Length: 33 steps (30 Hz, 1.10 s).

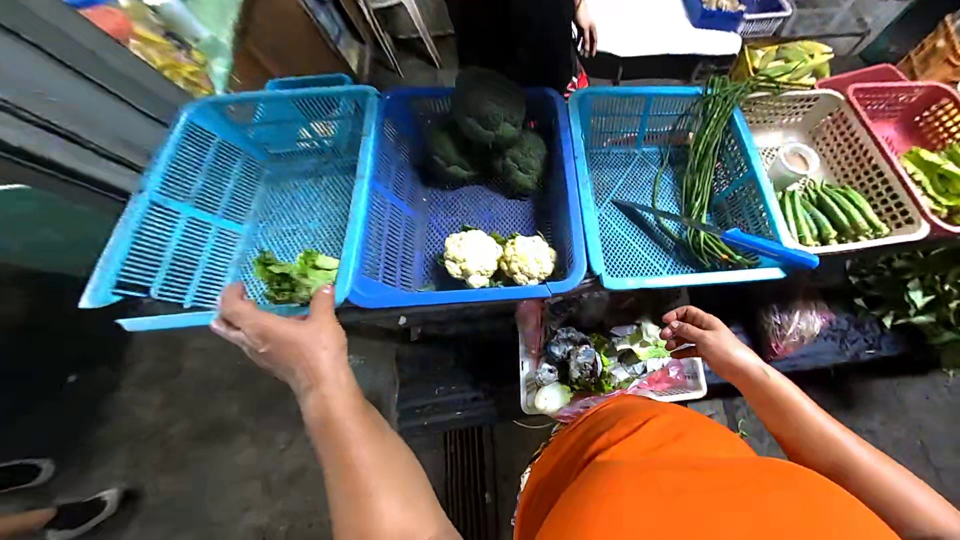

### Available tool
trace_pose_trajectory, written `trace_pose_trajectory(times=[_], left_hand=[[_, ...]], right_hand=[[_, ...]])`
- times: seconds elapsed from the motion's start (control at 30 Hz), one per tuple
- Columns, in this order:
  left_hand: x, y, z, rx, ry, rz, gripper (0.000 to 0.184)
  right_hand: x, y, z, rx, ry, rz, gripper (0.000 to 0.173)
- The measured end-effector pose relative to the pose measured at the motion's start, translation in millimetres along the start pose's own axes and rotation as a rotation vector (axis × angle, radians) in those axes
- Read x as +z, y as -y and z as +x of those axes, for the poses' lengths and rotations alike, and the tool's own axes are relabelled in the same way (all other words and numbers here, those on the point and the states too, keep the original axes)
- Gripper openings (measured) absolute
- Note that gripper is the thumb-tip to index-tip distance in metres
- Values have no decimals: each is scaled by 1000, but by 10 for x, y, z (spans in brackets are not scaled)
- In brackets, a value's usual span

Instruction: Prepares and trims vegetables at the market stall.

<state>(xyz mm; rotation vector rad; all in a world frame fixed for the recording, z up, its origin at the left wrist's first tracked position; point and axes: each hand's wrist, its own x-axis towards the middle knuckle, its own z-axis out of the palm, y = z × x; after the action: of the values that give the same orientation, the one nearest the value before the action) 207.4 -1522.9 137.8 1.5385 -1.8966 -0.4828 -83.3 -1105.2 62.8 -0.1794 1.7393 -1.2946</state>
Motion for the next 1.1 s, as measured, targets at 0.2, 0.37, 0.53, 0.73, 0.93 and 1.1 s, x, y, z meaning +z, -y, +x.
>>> trace_pose_trajectory(times=[0.2, 0.37, 0.53, 0.73, 0.93, 1.1], left_hand=[[461, 74, -1032, 278, 101, -67, 50], [1117, 403, -1814, 38, 1200, 353, 64], [1544, 522, -2484, -38, 1232, 517, 99], [1549, 485, -2513, -210, 1107, 400, 89], [943, -107, -2123, -90, 1028, 282, 70], [172, -790, -1615, 93, 930, -152, 56]], right_hand=[[-159, -436, 194, 150, -34, -136, 25], [-207, -724, 304, 248, -21, -185, 27], [-88, -759, 358, 280, 32, -232, 28], [21, -636, 388, 229, 130, -313, 30], [38, -374, 303, -92, 153, -434, 32], [306, 49, 63, -537, 294, -479, 57]])
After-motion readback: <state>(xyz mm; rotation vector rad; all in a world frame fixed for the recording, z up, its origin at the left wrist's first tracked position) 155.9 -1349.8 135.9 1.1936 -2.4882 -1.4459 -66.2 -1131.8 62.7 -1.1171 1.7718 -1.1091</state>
